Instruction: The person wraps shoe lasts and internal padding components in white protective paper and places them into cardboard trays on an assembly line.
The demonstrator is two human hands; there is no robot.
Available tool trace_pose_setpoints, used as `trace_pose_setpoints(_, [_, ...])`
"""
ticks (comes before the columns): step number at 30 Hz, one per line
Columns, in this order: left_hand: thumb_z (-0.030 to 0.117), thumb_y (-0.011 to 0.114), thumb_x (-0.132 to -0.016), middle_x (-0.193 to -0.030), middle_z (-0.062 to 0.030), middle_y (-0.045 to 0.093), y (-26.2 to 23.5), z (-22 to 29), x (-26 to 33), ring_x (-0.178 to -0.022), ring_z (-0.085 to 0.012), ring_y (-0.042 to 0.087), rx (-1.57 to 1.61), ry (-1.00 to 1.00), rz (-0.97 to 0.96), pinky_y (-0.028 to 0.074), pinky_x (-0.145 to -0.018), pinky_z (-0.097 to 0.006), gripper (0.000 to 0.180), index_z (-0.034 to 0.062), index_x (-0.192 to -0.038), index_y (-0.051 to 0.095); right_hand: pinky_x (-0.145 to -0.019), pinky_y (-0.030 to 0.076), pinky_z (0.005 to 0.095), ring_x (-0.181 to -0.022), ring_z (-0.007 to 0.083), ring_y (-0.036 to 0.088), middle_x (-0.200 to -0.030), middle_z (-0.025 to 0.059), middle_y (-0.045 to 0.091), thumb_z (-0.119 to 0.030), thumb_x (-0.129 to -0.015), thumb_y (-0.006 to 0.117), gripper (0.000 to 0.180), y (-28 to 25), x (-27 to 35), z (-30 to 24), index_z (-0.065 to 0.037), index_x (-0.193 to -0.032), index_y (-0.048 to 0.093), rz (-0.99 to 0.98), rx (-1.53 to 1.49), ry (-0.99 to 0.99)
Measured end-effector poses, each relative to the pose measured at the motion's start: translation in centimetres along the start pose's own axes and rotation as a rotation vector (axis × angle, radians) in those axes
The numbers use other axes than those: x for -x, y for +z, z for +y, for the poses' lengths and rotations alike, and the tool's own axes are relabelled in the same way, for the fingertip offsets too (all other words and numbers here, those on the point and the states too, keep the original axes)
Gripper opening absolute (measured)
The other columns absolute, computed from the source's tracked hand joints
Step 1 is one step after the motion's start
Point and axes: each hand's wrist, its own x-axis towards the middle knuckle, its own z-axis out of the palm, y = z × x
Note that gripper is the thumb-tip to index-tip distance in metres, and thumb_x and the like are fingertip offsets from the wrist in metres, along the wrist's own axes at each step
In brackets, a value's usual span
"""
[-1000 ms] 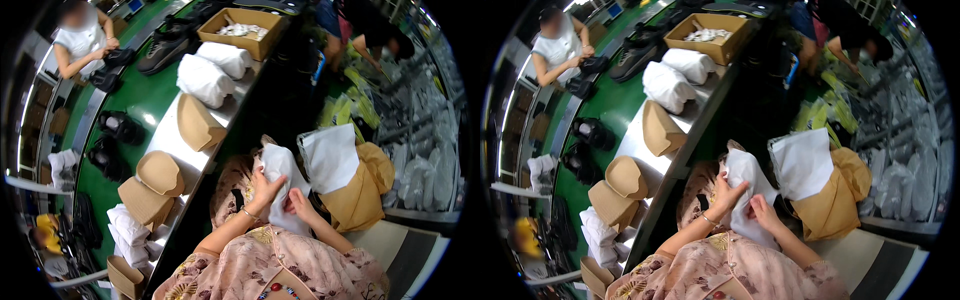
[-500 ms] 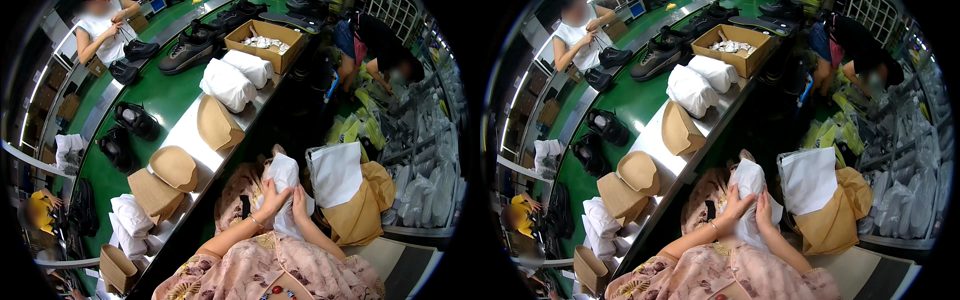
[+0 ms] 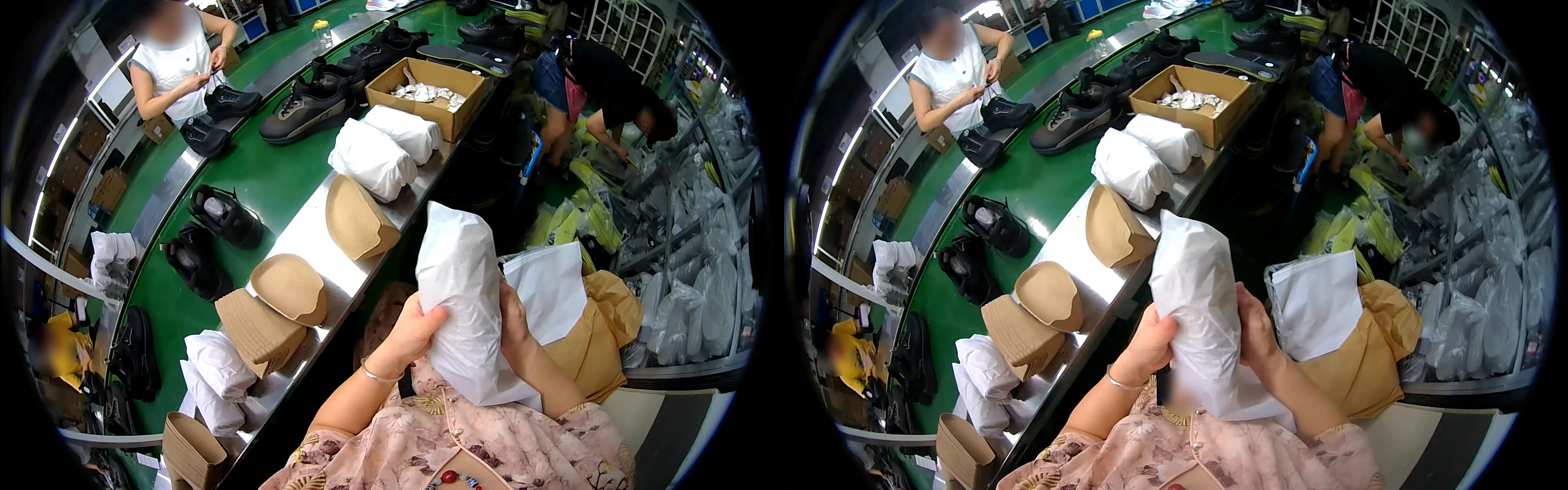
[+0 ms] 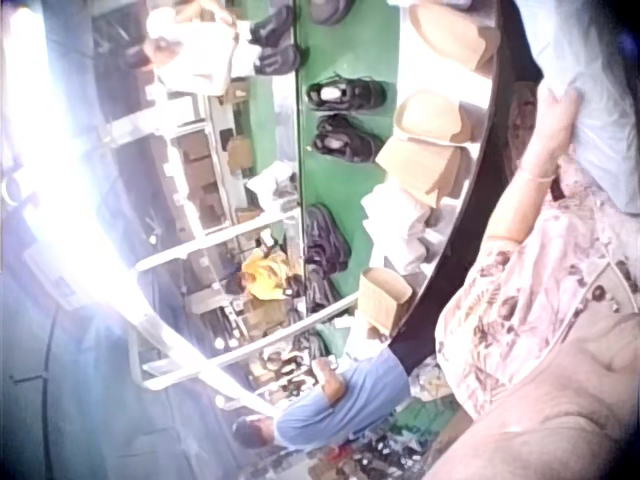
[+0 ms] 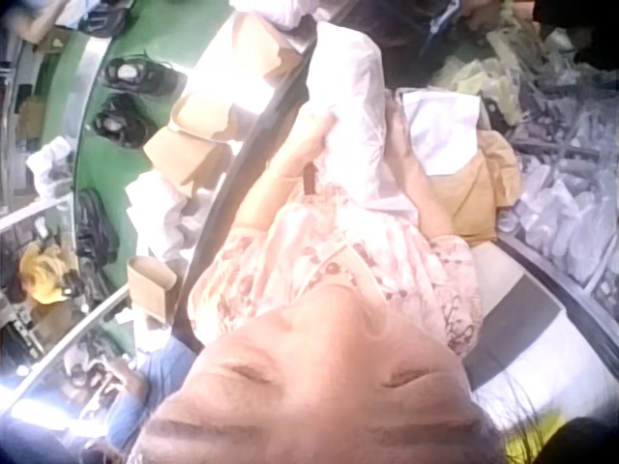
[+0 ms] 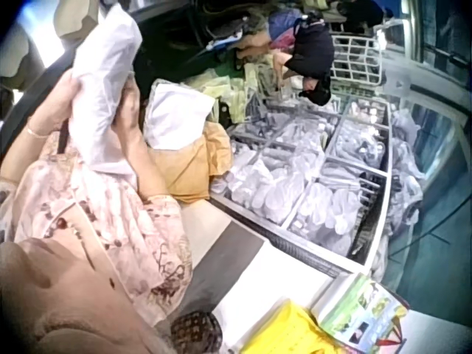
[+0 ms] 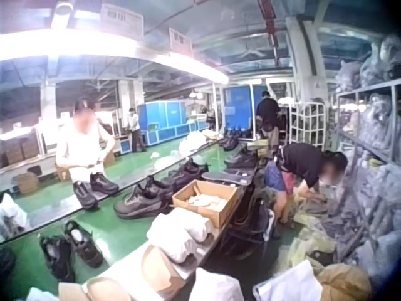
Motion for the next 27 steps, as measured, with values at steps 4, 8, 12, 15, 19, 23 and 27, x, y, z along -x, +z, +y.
trace_pose_setpoints(4, [0.047, 0.068, -0.076, -0.118, -0.0116, 0.054, 1.4, 0.3, -0.2, -0.107, -0.0203, 0.054, 0.173, -0.002, 0.138, 0.043, -0.092, -0.034, 0.075, -0.004, -0.124, 0.041, -0.079, 0.043, 0.0228, -0.088, 0.0104, 0.054, -0.098, 0.0046, 0.057, -0.026, -0.095, 0.041, 0.027, 1.8, -1.6, -1.2, -0.003, -0.108, 0.05, 0.065, 0.146, -0.009])
trace_pose_setpoints(8, [0.051, 0.065, -0.077, -0.118, -0.0116, 0.054, 1.4, -0.3, 0.5, -0.106, -0.0201, 0.054, 0.044, 0.129, 0.234, 0.044, -0.091, -0.033, 0.077, -0.0028, -0.126, 0.039, -0.075, 0.045, 0.0209, -0.081, 0.0098, 0.056, -0.09, 0.0039, 0.059, -0.019, -0.093, 0.044, 0.022, -0.3, -1.8, 1.6, -0.002, -0.101, 0.054, 0.038, 0.111, 0.051])
trace_pose_setpoints(12, [0.047, 0.07, -0.075, -0.121, -0.0119, 0.051, 0.9, -0.5, 2.0, -0.107, -0.0204, 0.054, 0.046, 0.112, 0.206, 0.043, -0.092, -0.033, 0.079, -0.0021, -0.127, 0.037, -0.088, 0.045, 0.028, -0.1, 0.015, 0.055, -0.112, 0.0075, 0.056, -0.02, -0.093, 0.041, 0.033, -1.0, -1.9, 2.9, -0.004, -0.122, 0.046, -0.085, -0.049, 0.307])
trace_pose_setpoints(15, [0.048, 0.07, -0.072, -0.129, -0.0137, 0.044, 1.1, 0.6, 2.1, -0.114, -0.0214, 0.048, -0.077, 0.066, 0.053, 0.039, -0.096, -0.034, 0.087, -0.0031, -0.132, 0.032, -0.078, 0.047, 0.0244, -0.091, 0.0131, 0.059, -0.104, 0.0072, 0.061, -0.022, -0.093, 0.044, 0.03, -0.9, -2.2, 3.5, -0.001, -0.11, 0.056, -0.024, -0.077, 0.222])
trace_pose_setpoints(19, [0.043, 0.074, -0.068, -0.138, -0.0143, 0.036, 1.1, 2.7, 2.0, -0.121, -0.0219, 0.042, -0.272, -0.043, -0.033, 0.034, -0.1, -0.034, 0.093, -0.0036, -0.135, 0.028, -0.075, 0.048, 0.0251, -0.09, 0.0124, 0.058, -0.103, 0.0053, 0.06, -0.03, -0.092, 0.048, 0.032, -2.7, -3.4, 4.1, -0.005, -0.111, 0.055, -0.133, 0.127, 0.411])
trace_pose_setpoints(23, [0.033, 0.072, -0.069, -0.122, -0.0154, 0.05, 2.0, 4.5, 1.8, -0.109, -0.0222, 0.052, -0.223, -0.002, 0.045, 0.042, -0.093, -0.033, 0.078, -0.0058, -0.127, 0.037, -0.071, 0.046, 0.0235, -0.082, 0.0098, 0.056, -0.093, 0.0042, 0.06, -0.031, -0.088, 0.055, 0.028, -2.2, -4.3, 4.1, -0.005, -0.1, 0.056, -0.023, 0.606, 0.12])
trace_pose_setpoints(27, [0.026, 0.071, -0.072, -0.106, -0.0142, 0.058, 2.3, 4.7, 1.7, -0.097, -0.0217, 0.057, -0.028, 0.078, 0.164, 0.046, -0.087, -0.033, 0.062, -0.0072, -0.118, 0.045, -0.081, 0.044, 0.0271, -0.09, 0.0158, 0.056, -0.099, 0.0105, 0.057, -0.028, -0.085, 0.063, 0.042, 0.9, -3.3, -1.4, -0.001, -0.111, 0.045, 0.027, 0.409, -0.064])
